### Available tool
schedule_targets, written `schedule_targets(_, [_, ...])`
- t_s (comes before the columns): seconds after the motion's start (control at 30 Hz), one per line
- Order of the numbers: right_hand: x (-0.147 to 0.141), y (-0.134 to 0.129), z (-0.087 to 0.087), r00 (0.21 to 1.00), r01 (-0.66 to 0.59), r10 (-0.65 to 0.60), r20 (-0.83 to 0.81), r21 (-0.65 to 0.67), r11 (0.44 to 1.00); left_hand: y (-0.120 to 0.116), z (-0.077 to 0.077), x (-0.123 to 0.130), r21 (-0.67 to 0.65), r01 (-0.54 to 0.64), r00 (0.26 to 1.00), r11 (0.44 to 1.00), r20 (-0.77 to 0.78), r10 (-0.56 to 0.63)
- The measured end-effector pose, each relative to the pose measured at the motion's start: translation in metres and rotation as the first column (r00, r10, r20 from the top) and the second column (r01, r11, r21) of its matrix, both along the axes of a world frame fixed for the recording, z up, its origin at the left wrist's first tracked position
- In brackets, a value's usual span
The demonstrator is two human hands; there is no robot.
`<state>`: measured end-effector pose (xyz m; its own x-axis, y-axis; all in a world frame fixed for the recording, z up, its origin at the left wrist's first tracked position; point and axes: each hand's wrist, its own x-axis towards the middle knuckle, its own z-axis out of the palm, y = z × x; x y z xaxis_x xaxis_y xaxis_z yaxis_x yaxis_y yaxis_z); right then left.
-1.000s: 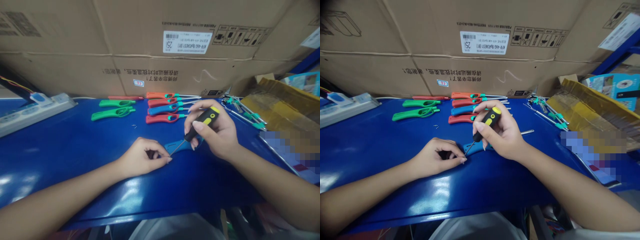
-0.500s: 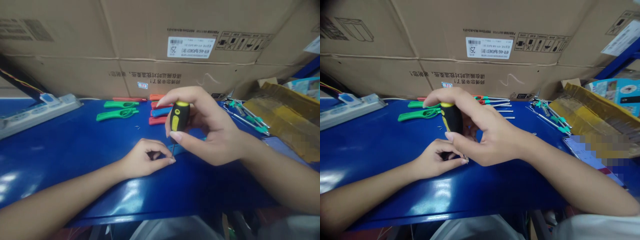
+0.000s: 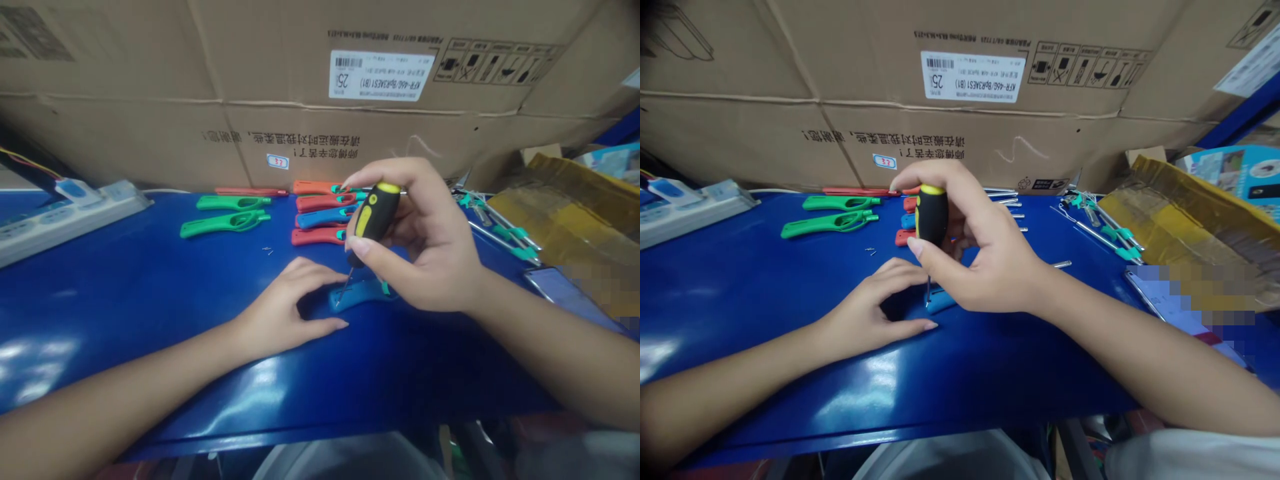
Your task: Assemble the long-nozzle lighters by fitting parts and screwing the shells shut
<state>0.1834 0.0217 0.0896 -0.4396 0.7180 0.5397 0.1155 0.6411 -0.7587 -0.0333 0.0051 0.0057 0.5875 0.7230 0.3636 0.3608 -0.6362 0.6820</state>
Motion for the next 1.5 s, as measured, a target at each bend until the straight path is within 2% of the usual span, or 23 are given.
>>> schedule_targets(0.23, [0.000, 0.000, -0.009, 0.994, 0.058, -0.067, 0.089, 0.098, 0.994, 0.000, -0.002, 0.002, -0.029, 0.004, 0.997, 1.000, -0.075, -0.006])
schedule_targets(0.43, [0.000, 0.000, -0.013, 0.993, 0.026, -0.041, 0.111, 0.138, 0.990, 0.000, 0.000, 0.002, -0.057, -0.006, 0.996, 0.998, -0.092, 0.001])
schedule_targets(0.73, [-0.001, -0.002, -0.014, 0.998, 0.032, -0.037, 0.048, 0.101, 0.994, 0.001, 0.000, 0.003, -0.057, 0.001, 0.996, 0.998, -0.084, -0.005])
schedule_targets(0.97, [0.000, -0.003, -0.014, 0.997, 0.002, -0.010, 0.080, 0.099, 0.995, 0.002, -0.001, 0.002, -0.032, 0.018, 0.996, 0.999, -0.090, -0.021])
schedule_targets(1.5, [0.000, 0.004, -0.017, 0.972, -0.003, -0.075, 0.225, 0.329, 0.944, 0.002, -0.001, 0.002, 0.003, 0.027, 0.993, 1.000, -0.112, -0.026])
